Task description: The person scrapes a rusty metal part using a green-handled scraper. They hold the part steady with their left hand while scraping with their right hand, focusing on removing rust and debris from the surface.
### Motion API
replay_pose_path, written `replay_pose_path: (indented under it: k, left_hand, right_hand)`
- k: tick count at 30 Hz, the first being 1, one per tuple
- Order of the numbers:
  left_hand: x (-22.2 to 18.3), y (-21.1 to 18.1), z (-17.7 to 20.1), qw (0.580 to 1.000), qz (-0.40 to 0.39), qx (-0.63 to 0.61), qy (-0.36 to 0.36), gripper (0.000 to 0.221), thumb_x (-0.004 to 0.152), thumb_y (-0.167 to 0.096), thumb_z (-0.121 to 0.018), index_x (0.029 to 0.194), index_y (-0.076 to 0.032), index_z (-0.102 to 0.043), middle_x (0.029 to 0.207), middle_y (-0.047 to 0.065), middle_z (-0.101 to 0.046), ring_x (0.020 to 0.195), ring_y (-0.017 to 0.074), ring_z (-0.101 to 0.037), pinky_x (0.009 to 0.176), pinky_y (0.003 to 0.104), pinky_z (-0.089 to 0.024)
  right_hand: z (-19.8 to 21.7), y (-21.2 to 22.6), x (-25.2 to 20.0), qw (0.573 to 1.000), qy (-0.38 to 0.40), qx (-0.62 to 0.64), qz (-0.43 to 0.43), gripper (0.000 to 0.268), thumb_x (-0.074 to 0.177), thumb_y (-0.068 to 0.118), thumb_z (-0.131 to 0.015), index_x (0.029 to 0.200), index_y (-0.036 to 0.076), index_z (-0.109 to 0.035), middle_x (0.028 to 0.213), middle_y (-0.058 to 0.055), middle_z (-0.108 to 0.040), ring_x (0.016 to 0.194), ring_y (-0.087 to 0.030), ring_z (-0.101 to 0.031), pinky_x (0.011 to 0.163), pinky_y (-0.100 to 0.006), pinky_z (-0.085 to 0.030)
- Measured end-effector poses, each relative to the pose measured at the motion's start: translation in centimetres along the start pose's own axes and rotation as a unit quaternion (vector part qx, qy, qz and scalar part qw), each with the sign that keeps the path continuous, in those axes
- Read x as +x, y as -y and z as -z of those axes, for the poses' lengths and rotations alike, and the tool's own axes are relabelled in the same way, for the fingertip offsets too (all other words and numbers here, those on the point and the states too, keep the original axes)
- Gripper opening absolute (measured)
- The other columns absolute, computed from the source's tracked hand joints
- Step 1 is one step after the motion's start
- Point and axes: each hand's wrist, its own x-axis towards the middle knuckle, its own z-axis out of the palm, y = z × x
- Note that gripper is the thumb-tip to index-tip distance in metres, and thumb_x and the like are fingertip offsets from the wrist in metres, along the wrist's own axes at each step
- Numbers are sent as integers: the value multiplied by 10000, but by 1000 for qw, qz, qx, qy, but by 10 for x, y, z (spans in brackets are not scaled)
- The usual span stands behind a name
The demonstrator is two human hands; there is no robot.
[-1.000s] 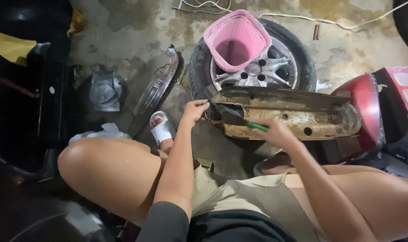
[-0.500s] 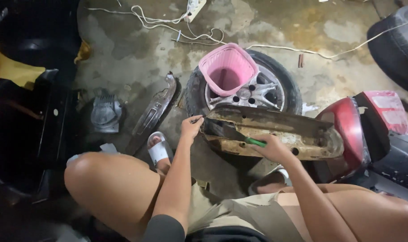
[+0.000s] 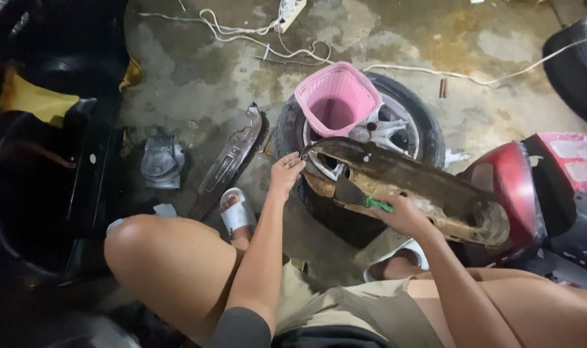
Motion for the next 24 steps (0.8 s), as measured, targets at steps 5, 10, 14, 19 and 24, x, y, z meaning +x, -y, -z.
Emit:
replay_pose_path:
  k: [5, 10, 14, 19, 24]
  left_hand:
    - [17, 19, 0, 999, 8, 20, -34, 587, 901, -181, -812, 1419, -24, -585, 1364, 223, -644, 1309, 337, -600, 1019, 439, -547]
    - [19, 22, 0, 995, -33, 66, -65, 539, 823, -132, -854, 1321, -37, -669, 1277, 206, -692, 1293, 319, -601, 1062, 433, -530]
    - [13, 16, -2, 992, -34, 97, -75, 516, 825, -132, -837, 1316, -89, -684, 1274, 157, -702, 1300, 277, -590, 1102, 395, -503]
    - [8, 17, -1, 992, -63, 85, -72, 499, 828, -133, -827, 1301, -54, -690, 1242, 186, -711, 1258, 285, -595, 1081, 406, -496]
    - [4, 8, 0, 991, -35, 111, -72, 493, 838, -182, -839, 1305, -120, -696, 1266, 121, -717, 1290, 242, -594, 1090, 395, -490]
  right_hand:
    - [2, -1, 1, 1000, -10, -11, 5, 517, 887, 386, -707, 1368, 196, -697, 1319, -192, -707, 1224, -415, -655, 1033, -523, -530]
    - [13, 11, -11, 999, -19, 18, 26, 491, 908, 299, -680, 1380, 166, -696, 1295, -213, -715, 1174, -448, -674, 992, -511, -547]
    - [9, 11, -11, 997, -35, -47, 48, 474, 930, 338, -669, 1393, 241, -683, 1197, -168, -759, 1032, -386, -731, 871, -489, -596]
    - [4, 5, -7, 993, -50, -66, 80, 456, 915, 362, -673, 1351, 229, -697, 1242, -146, -750, 1099, -405, -709, 920, -518, -584]
    - [5, 2, -1, 994, -54, -47, 85, 472, 922, 374, -654, 1369, 222, -670, 1307, -119, -721, 1178, -382, -676, 990, -508, -551]
